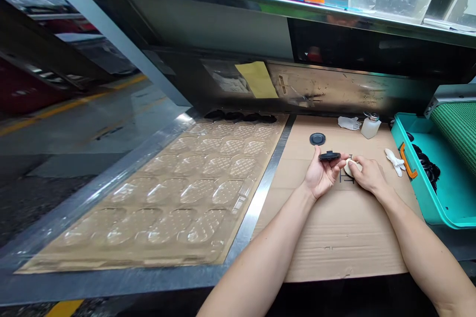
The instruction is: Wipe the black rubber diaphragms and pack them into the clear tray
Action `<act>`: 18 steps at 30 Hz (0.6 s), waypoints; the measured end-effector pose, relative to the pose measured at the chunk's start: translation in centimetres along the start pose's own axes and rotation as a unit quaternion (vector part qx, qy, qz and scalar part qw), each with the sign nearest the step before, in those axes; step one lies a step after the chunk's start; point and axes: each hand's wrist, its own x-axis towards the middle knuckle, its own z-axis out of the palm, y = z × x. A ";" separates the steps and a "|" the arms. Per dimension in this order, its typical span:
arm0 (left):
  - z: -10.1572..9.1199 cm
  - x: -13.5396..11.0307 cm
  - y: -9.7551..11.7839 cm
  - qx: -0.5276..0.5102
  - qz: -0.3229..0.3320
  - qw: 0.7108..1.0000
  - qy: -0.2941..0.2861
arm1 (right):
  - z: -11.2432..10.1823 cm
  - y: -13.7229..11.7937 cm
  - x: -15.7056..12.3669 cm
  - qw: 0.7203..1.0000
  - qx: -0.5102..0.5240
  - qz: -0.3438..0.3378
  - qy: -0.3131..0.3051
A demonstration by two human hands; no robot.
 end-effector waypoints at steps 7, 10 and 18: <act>0.0 0.2 0.0 0.024 -0.003 1.000 -0.001 | -2.3 3.3 0.8 0.953 -0.208 0.163 0.145; 0.0 0.3 -0.1 0.046 -0.009 0.999 -0.009 | -2.5 5.4 1.3 0.954 -0.203 0.210 0.063; -1.1 1.7 -2.5 0.231 0.076 0.970 0.009 | -3.0 5.7 2.6 0.984 -0.052 0.074 0.153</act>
